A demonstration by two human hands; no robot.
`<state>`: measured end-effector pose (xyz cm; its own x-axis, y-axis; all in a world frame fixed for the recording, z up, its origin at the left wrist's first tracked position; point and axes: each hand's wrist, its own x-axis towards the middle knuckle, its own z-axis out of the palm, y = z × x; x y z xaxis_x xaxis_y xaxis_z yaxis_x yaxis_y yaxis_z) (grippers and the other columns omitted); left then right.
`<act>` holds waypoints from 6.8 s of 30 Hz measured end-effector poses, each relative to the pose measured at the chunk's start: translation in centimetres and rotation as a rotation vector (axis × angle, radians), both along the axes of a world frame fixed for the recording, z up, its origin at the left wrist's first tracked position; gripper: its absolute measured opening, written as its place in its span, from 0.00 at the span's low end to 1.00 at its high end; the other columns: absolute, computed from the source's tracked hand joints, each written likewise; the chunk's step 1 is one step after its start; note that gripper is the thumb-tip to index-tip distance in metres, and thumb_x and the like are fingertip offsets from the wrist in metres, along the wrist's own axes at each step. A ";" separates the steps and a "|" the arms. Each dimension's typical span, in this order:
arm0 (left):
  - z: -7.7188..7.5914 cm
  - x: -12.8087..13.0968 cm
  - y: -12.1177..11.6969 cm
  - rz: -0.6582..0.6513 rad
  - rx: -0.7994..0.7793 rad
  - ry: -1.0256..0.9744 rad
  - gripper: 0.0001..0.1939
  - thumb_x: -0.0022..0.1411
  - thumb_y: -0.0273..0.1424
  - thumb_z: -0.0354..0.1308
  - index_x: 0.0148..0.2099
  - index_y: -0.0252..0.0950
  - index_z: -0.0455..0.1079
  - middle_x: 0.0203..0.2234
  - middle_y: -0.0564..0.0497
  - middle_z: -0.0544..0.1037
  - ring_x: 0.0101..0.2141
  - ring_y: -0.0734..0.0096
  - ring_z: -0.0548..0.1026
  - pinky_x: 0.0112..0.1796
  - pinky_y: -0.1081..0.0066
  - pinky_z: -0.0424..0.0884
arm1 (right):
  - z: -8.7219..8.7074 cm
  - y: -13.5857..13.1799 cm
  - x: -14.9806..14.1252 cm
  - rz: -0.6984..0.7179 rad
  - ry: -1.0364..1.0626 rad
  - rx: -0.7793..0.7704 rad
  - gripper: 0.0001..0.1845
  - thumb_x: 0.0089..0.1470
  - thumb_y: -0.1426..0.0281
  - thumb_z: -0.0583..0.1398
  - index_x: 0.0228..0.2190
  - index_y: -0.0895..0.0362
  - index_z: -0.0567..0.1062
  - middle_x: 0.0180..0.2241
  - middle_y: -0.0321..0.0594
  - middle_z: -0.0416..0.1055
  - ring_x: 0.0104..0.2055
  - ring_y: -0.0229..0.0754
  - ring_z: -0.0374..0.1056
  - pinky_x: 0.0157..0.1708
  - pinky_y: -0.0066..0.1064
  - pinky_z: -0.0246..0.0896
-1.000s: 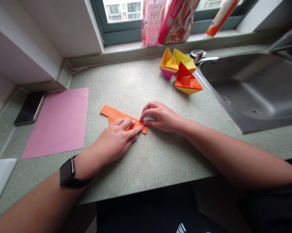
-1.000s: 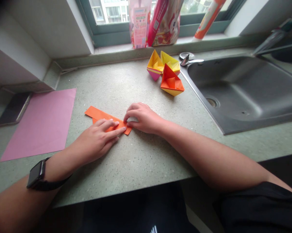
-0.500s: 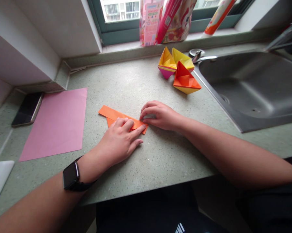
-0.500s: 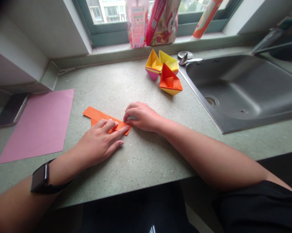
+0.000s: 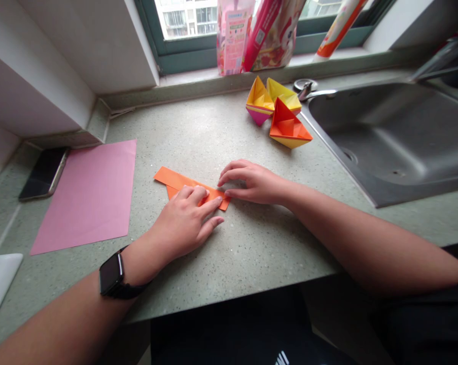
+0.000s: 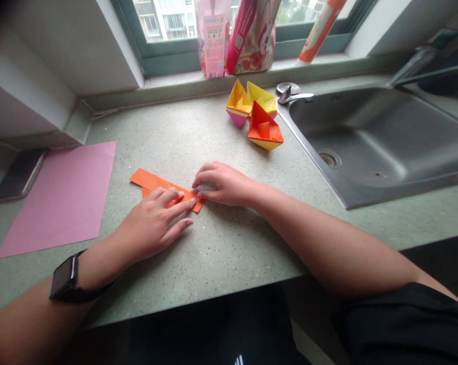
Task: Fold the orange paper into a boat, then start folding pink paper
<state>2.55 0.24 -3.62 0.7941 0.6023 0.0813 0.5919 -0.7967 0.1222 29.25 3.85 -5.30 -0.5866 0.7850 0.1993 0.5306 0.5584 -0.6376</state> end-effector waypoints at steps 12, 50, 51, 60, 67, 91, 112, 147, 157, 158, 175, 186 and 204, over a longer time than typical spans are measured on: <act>1.1 -1.1 0.3 -0.007 -0.122 -0.073 0.11 0.78 0.32 0.56 0.51 0.37 0.80 0.58 0.41 0.81 0.59 0.48 0.78 0.60 0.49 0.77 | -0.6 -0.4 -0.6 -0.047 -0.029 0.031 0.07 0.62 0.67 0.71 0.43 0.49 0.85 0.48 0.43 0.78 0.53 0.50 0.73 0.58 0.46 0.65; 1.7 -2.1 1.9 0.005 -0.332 -0.164 0.13 0.80 0.30 0.49 0.48 0.38 0.76 0.46 0.45 0.85 0.44 0.58 0.83 0.48 0.60 0.78 | -1.2 -1.5 -4.4 -0.328 -0.248 0.119 0.31 0.57 0.49 0.73 0.56 0.48 0.78 0.62 0.49 0.70 0.66 0.60 0.64 0.67 0.55 0.62; 1.7 -2.1 1.9 0.026 -0.334 -0.162 0.13 0.80 0.31 0.49 0.48 0.37 0.75 0.44 0.45 0.84 0.42 0.58 0.82 0.45 0.60 0.78 | -1.2 -1.5 -4.6 -0.332 -0.256 0.119 0.31 0.58 0.48 0.73 0.57 0.48 0.77 0.62 0.50 0.70 0.66 0.61 0.64 0.67 0.56 0.62; 1.5 -2.0 1.2 0.027 -0.278 -0.128 0.16 0.76 0.31 0.56 0.62 0.40 0.73 0.56 0.43 0.82 0.56 0.52 0.80 0.55 0.55 0.77 | -0.8 -1.0 -2.9 -0.336 -0.320 0.022 0.40 0.55 0.47 0.74 0.63 0.48 0.75 0.71 0.52 0.63 0.74 0.64 0.57 0.72 0.58 0.57; 1.7 -1.7 1.0 -0.031 -0.257 -0.050 0.20 0.76 0.30 0.57 0.66 0.41 0.75 0.61 0.42 0.78 0.60 0.52 0.77 0.60 0.53 0.76 | -1.2 -0.5 -0.9 -0.380 -0.380 -0.076 0.49 0.53 0.46 0.75 0.70 0.46 0.69 0.79 0.51 0.50 0.81 0.71 0.42 0.76 0.66 0.44; -0.8 -2.4 2.9 0.190 -0.122 -0.347 0.19 0.76 0.32 0.55 0.65 0.35 0.70 0.66 0.38 0.75 0.67 0.49 0.71 0.70 0.43 0.65 | 0.0 -2.1 -0.8 -0.067 -0.257 0.206 0.07 0.66 0.69 0.67 0.41 0.46 0.87 0.38 0.38 0.80 0.39 0.43 0.76 0.40 0.37 0.68; -0.1 -2.6 3.5 0.094 -0.017 -0.197 0.11 0.74 0.28 0.56 0.39 0.38 0.79 0.36 0.48 0.83 0.39 0.61 0.79 0.46 0.60 0.71 | -1.0 0.1 1.8 -0.378 -0.436 0.386 0.12 0.67 0.60 0.64 0.44 0.52 0.87 0.50 0.52 0.82 0.51 0.60 0.75 0.52 0.57 0.70; -1.5 -1.8 3.4 0.216 -0.348 -0.409 0.08 0.71 0.36 0.69 0.38 0.40 0.82 0.58 0.44 0.76 0.62 0.52 0.72 0.67 0.47 0.65 | -1.0 -0.9 -3.3 -0.055 -0.096 0.161 0.08 0.67 0.64 0.67 0.34 0.52 0.82 0.44 0.44 0.80 0.47 0.49 0.75 0.52 0.45 0.66; -1.5 -1.9 3.6 0.218 -0.361 -0.407 0.09 0.70 0.36 0.69 0.37 0.40 0.81 0.58 0.44 0.74 0.63 0.51 0.71 0.68 0.46 0.64 | -1.2 -0.9 -4.2 -0.159 -0.142 0.120 0.09 0.63 0.63 0.70 0.31 0.52 0.81 0.45 0.45 0.78 0.48 0.51 0.73 0.51 0.46 0.65; -1.5 -1.9 3.6 0.218 -0.361 -0.405 0.09 0.71 0.37 0.69 0.37 0.40 0.81 0.58 0.44 0.74 0.63 0.51 0.71 0.68 0.46 0.64 | -1.2 -0.9 -4.3 -0.170 -0.145 0.120 0.09 0.62 0.63 0.71 0.31 0.52 0.81 0.46 0.45 0.78 0.49 0.52 0.73 0.51 0.46 0.65; -1.0 -3.0 4.8 0.144 -0.478 -0.381 0.07 0.66 0.38 0.72 0.39 0.41 0.82 0.61 0.44 0.73 0.65 0.50 0.70 0.70 0.46 0.63 | -1.2 -0.9 -4.8 -0.201 -0.184 0.119 0.06 0.61 0.66 0.71 0.32 0.52 0.83 0.46 0.46 0.78 0.50 0.53 0.72 0.55 0.49 0.65; -0.6 -2.9 4.6 0.139 -0.471 -0.386 0.06 0.65 0.36 0.72 0.40 0.41 0.80 0.60 0.44 0.73 0.65 0.51 0.71 0.70 0.48 0.62 | -1.3 -1.0 -4.8 -0.199 -0.204 0.132 0.06 0.62 0.66 0.71 0.32 0.52 0.83 0.47 0.47 0.78 0.51 0.54 0.71 0.53 0.47 0.66; 1.3 -4.4 5.5 -0.253 -0.420 -0.280 0.12 0.71 0.28 0.66 0.53 0.49 0.85 0.54 0.49 0.85 0.56 0.58 0.80 0.64 0.52 0.71 | -1.1 -0.9 -4.8 -0.188 -0.201 0.061 0.09 0.64 0.63 0.70 0.32 0.51 0.82 0.45 0.46 0.76 0.51 0.53 0.69 0.52 0.47 0.64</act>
